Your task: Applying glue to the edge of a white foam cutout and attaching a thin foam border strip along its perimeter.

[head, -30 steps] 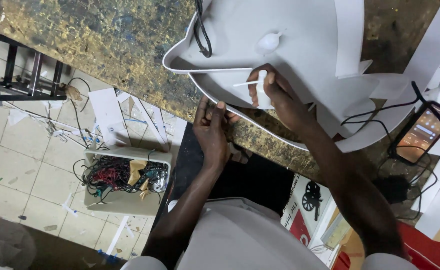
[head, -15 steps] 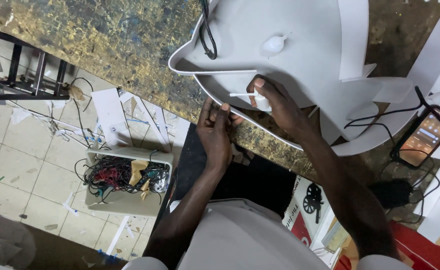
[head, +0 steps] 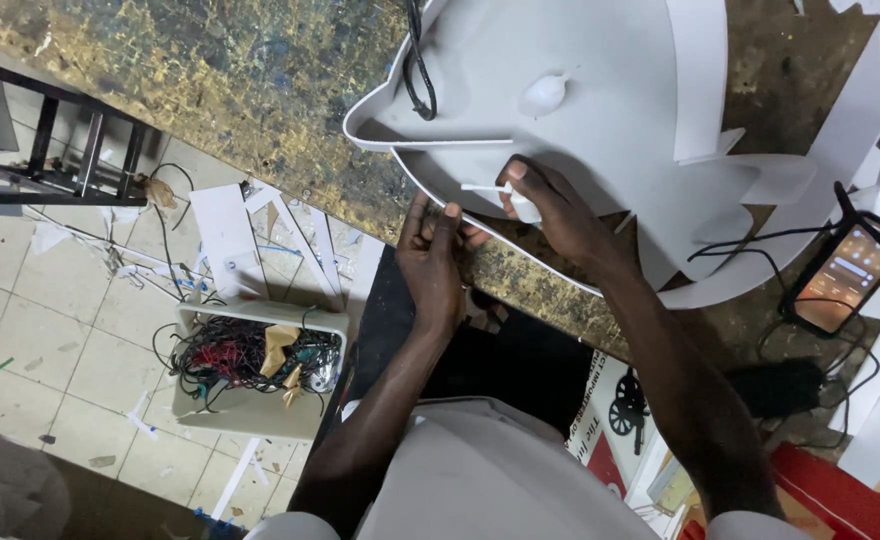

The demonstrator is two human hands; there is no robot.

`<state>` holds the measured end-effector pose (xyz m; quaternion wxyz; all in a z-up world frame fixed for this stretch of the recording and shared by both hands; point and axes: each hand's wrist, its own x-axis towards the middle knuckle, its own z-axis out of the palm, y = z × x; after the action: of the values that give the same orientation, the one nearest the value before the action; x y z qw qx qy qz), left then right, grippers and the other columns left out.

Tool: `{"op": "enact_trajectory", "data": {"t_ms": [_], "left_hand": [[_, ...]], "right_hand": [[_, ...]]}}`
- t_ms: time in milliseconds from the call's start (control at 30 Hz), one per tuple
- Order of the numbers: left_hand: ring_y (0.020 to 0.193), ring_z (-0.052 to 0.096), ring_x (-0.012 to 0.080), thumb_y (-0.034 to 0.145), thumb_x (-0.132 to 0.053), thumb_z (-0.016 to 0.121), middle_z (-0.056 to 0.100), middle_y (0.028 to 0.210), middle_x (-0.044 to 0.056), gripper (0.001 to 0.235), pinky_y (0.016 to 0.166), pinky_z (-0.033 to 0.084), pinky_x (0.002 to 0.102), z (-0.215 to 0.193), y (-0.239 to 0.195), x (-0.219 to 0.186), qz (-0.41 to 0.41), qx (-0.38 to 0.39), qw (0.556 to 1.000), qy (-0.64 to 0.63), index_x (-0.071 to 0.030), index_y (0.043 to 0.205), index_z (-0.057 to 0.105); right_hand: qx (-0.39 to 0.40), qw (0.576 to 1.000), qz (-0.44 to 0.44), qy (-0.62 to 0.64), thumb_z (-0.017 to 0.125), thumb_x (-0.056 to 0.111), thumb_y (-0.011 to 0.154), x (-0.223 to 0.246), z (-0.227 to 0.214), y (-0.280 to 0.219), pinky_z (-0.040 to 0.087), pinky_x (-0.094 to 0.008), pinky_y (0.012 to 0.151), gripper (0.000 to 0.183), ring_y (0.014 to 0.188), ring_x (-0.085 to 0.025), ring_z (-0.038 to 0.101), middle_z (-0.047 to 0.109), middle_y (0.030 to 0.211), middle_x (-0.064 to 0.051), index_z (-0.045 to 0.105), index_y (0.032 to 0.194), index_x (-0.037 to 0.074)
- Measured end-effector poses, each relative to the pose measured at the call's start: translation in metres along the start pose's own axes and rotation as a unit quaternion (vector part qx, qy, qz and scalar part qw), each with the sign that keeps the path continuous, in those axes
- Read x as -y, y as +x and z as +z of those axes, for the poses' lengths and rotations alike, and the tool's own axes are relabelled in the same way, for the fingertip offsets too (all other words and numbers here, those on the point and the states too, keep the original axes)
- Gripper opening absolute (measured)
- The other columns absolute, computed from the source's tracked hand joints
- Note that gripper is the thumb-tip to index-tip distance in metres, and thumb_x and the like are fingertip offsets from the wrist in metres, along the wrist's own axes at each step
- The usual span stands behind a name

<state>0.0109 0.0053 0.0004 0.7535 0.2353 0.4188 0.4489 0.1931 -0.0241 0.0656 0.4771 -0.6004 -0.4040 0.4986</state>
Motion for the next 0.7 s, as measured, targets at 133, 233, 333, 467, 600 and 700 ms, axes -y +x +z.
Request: {"op": "enact_trajectory", "data": {"t_ms": [133,233,333,467,600,700], "left_hand": [[0.085,0.084,0.0301,0.111,-0.009,0.074,0.068,0.084,0.009,0.074,0.088,0.079,0.050,0.004,-0.001,-0.005,-0.002,-0.007,1.000,-0.012,0.011,0.171,0.036],[0.085,0.084,0.0310,0.111,-0.008,0.074,0.069,0.085,0.009,0.074,0.088,0.079,0.050,0.004,-0.002,-0.007,-0.002,-0.002,1.000,-0.016,0.012,0.170,0.036],[0.086,0.084,0.0310,0.111,-0.009,0.074,0.069,0.085,0.010,0.072,0.089,0.079,0.049,0.001,0.001,-0.003,-0.004,0.002,1.000,-0.007,0.012,0.170,0.037],[0.085,0.085,0.0321,0.110,-0.008,0.075,0.068,0.085,0.009,0.073,0.087,0.080,0.050,0.000,0.002,0.002,-0.001,-0.006,1.000,-0.023,0.012,0.169,0.038],[0.085,0.085,0.0305,0.110,-0.009,0.076,0.069,0.086,0.008,0.072,0.086,0.080,0.048,0.002,0.004,0.002,0.010,-0.005,1.000,-0.007,0.011,0.169,0.039],[0.086,0.085,0.0334,0.110,-0.009,0.076,0.071,0.088,0.010,0.072,0.087,0.080,0.050,0.002,0.001,0.001,0.008,-0.003,1.000,-0.014,0.011,0.169,0.039]], "right_hand": [[0.011,1.000,-0.010,0.005,0.044,0.048,0.126,-0.027,-0.006,0.002,0.057,-0.044,0.104,0.049,0.096,-0.021,0.070,0.065,0.091,-0.009,0.067,0.108,0.008],[0.002,0.999,-0.024,0.029,0.042,0.048,0.126,-0.016,-0.004,-0.001,0.055,-0.043,0.104,0.047,0.096,-0.019,0.068,0.063,0.092,-0.007,0.064,0.109,0.009],[0.002,0.998,-0.037,0.047,0.040,0.043,0.128,-0.019,-0.007,0.001,0.053,-0.045,0.103,0.044,0.093,-0.022,0.065,0.058,0.091,-0.008,0.060,0.109,0.009],[0.026,0.999,-0.033,-0.009,0.042,0.046,0.127,-0.008,-0.007,-0.004,0.055,-0.045,0.105,0.049,0.095,-0.024,0.068,0.059,0.090,-0.008,0.065,0.109,0.007],[0.010,0.998,-0.054,-0.037,0.043,0.033,0.129,-0.013,-0.004,-0.009,0.047,-0.038,0.101,0.038,0.096,-0.018,0.057,0.050,0.092,-0.002,0.059,0.104,0.010],[-0.057,0.985,-0.060,-0.153,0.047,0.038,0.128,-0.021,-0.020,-0.006,0.046,-0.044,0.101,0.038,0.100,-0.026,0.058,0.056,0.097,-0.010,0.061,0.110,0.008]]}}
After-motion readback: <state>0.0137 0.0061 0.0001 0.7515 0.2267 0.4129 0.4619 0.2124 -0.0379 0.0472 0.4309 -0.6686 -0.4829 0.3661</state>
